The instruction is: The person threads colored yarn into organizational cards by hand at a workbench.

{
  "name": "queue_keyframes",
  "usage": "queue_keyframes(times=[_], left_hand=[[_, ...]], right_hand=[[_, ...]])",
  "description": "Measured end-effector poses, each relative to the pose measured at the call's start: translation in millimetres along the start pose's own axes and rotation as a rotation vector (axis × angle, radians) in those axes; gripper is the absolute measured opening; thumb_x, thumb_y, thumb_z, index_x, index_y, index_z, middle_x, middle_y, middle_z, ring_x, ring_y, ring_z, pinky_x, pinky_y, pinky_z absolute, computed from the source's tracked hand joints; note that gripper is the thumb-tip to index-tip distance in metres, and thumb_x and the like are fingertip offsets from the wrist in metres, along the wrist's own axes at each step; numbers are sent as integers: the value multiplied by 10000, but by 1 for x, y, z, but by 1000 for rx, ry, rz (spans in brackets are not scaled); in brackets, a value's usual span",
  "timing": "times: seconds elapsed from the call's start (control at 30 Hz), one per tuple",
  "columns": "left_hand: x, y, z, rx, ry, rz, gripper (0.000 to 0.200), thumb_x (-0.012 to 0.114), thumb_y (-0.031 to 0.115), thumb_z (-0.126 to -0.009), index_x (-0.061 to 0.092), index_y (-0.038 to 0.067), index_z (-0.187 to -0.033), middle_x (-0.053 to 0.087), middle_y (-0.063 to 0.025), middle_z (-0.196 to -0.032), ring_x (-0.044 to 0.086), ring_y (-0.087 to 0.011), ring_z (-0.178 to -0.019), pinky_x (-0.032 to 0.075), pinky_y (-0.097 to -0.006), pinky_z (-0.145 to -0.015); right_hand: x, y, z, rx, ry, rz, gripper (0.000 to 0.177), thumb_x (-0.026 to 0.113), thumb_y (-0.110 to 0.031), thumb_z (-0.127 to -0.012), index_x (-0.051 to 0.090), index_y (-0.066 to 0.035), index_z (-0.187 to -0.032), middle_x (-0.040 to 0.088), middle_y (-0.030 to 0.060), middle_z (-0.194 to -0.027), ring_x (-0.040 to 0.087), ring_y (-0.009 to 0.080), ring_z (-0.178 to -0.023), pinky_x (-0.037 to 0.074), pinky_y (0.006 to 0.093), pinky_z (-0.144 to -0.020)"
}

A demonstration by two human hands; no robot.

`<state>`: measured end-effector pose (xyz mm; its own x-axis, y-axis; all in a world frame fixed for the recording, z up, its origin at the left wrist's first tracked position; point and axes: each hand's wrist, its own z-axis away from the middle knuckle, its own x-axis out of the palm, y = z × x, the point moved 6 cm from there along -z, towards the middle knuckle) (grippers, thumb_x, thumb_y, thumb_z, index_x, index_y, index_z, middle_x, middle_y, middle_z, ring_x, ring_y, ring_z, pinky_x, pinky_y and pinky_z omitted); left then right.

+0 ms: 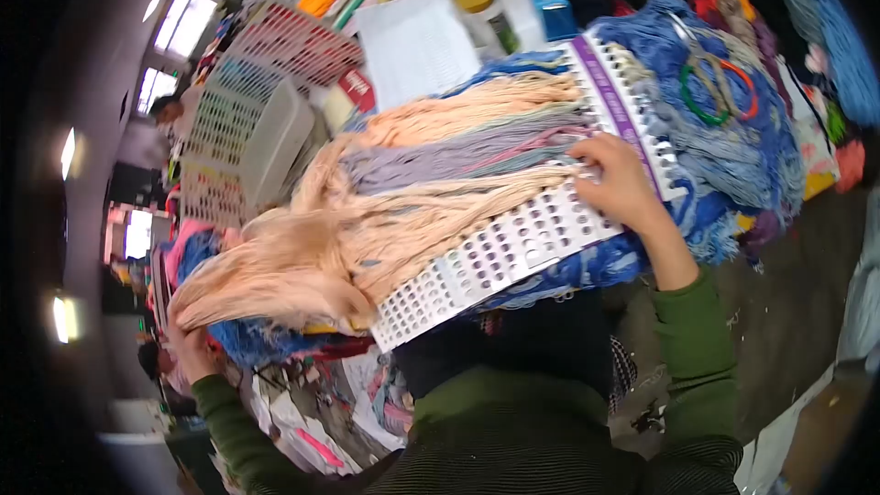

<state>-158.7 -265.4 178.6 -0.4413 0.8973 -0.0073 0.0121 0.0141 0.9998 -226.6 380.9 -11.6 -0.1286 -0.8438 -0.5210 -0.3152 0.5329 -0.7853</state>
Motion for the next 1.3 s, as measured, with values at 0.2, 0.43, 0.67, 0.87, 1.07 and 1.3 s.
queue_keyframes(times=[0.2, 0.43, 0.67, 0.87, 1.07, 1.3], left_hand=[[-160, 73, 93, 61, -143, 320, 166, 375, 106, -845, 491, 8, -911, 515, -8, -739, 425, -30, -499, 394, -166, -529], [72, -73, 169, -451, 4, 107, 389, 510, 132, -748, 414, 1, -1101, 531, -105, -914, 551, -164, -813, 476, -240, -653], [227, -151, 212, -625, -607, 559, 497, 369, 300, -861, 306, -56, -1202, 430, -151, -1152, 445, -216, -1017, 364, -331, -856], [237, -158, 215, -626, -659, 721, 484, 329, 287, -873, 283, -36, -1231, 403, -122, -1177, 409, -151, -1034, 343, -294, -851], [235, -168, 217, -528, -677, 454, 426, 321, 254, -880, 353, -33, -1194, 455, -113, -1125, 438, -141, -992, 348, -261, -834], [239, -170, 218, -681, -582, 698, 446, 344, 268, -871, 367, -62, -1171, 469, -124, -1102, 458, -142, -958, 356, -268, -830]], right_hand=[[13, 2, 3, 56, 30, -82, 251, 542, 2, -591, 544, -13, -841, 429, 30, -687, 388, 99, -566, 322, 210, -512], [58, -86, 32, -107, 187, 105, 170, 566, 3, -635, 536, -11, -802, 472, 95, -833, 467, 227, -844, 371, 290, -757], [167, -171, 95, 292, -320, -697, 25, 570, -2, -714, 571, 19, -729, 539, 45, -685, 488, 87, -546, 370, 182, -474], [181, -172, 103, 691, -482, -1134, 79, 519, -6, -756, 577, 45, -770, 523, 47, -559, 459, 66, -465, 350, 166, -430], [182, -173, 105, 784, -465, -1227, 78, 526, 4, -744, 573, 56, -779, 512, 31, -547, 433, 53, -449, 342, 166, -427], [183, -174, 111, 709, -597, -1037, 90, 547, 1, -735, 578, 42, -808, 506, 6, -550, 404, 38, -433, 309, 164, -408]])
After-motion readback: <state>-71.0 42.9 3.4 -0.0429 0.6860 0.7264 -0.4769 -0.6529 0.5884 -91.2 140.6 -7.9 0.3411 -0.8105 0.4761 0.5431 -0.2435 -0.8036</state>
